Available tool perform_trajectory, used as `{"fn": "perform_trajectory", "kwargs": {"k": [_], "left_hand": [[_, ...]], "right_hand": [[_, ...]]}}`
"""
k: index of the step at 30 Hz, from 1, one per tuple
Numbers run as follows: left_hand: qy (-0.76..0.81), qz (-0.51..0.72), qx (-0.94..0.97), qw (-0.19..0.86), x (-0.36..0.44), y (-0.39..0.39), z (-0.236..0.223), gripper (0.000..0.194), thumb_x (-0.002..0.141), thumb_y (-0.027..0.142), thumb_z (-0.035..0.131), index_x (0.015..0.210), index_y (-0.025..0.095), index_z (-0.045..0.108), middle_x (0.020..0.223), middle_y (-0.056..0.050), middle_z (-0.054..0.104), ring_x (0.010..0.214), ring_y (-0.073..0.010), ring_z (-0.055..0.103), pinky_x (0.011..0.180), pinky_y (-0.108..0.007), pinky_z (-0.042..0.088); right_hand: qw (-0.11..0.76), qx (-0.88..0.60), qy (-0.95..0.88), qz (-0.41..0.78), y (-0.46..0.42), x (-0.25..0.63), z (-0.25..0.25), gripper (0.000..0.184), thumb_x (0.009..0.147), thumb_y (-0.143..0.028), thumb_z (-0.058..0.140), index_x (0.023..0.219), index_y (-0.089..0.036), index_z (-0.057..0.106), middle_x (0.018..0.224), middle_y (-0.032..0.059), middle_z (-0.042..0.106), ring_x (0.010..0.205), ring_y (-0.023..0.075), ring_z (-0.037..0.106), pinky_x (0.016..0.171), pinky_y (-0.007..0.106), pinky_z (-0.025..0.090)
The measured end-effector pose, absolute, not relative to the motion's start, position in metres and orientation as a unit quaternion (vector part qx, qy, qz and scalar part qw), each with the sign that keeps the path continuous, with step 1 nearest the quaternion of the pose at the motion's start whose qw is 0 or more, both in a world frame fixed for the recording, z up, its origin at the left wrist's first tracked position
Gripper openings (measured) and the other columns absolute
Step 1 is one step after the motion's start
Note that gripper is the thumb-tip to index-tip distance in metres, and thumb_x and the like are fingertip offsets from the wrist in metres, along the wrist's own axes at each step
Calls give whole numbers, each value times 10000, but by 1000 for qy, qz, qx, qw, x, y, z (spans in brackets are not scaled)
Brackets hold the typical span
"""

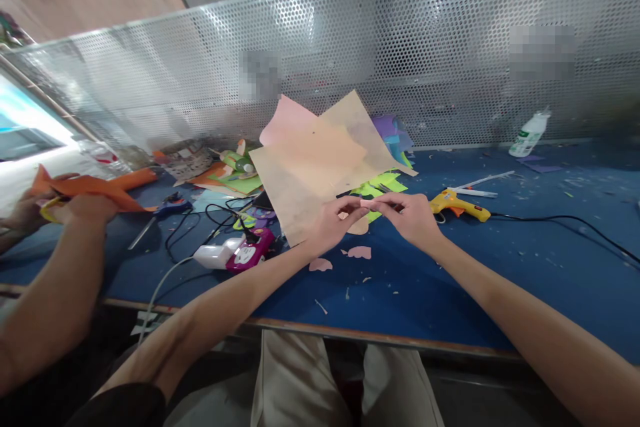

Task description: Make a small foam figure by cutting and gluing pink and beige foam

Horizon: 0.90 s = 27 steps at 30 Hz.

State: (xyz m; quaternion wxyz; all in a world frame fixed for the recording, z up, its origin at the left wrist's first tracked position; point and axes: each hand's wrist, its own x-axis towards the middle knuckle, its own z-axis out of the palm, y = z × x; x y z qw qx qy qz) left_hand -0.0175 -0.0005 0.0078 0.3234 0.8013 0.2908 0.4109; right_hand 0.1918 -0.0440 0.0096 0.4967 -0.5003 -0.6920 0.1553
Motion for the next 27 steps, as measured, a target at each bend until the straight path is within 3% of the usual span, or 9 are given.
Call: {"fn": "perform_trajectory", "kwargs": {"k": [7,13,27], "left_hand": [[289,441,772,355,-17,1,6,280,974,449,608,1062,219,742,1051,-80,752,905,-189,696,741,-325,566],[285,447,781,330,-19,1,10,288,995,419,583,1096,211,754,1116,-111,708,947,-193,673,749,-314,555],[281,462,777,321,-18,6,4,253,963,422,640,1082,216,727,1109,-86,717,891,-167,651,768,-314,533]], "right_hand": [[517,-496,-663,216,-44,187,11,243,842,-482,739,851,-256,827,802,43,798,712,235,721,625,329,552],[436,-505,-720,192,-38,191,2,336,869,-527,691,766,-221,782,725,14,747,640,184,632,608,309,458],[434,-511,-717,192,-40,190,6,360,906,-542,644,828,-231,808,817,19,789,681,191,642,640,312,453]]}}
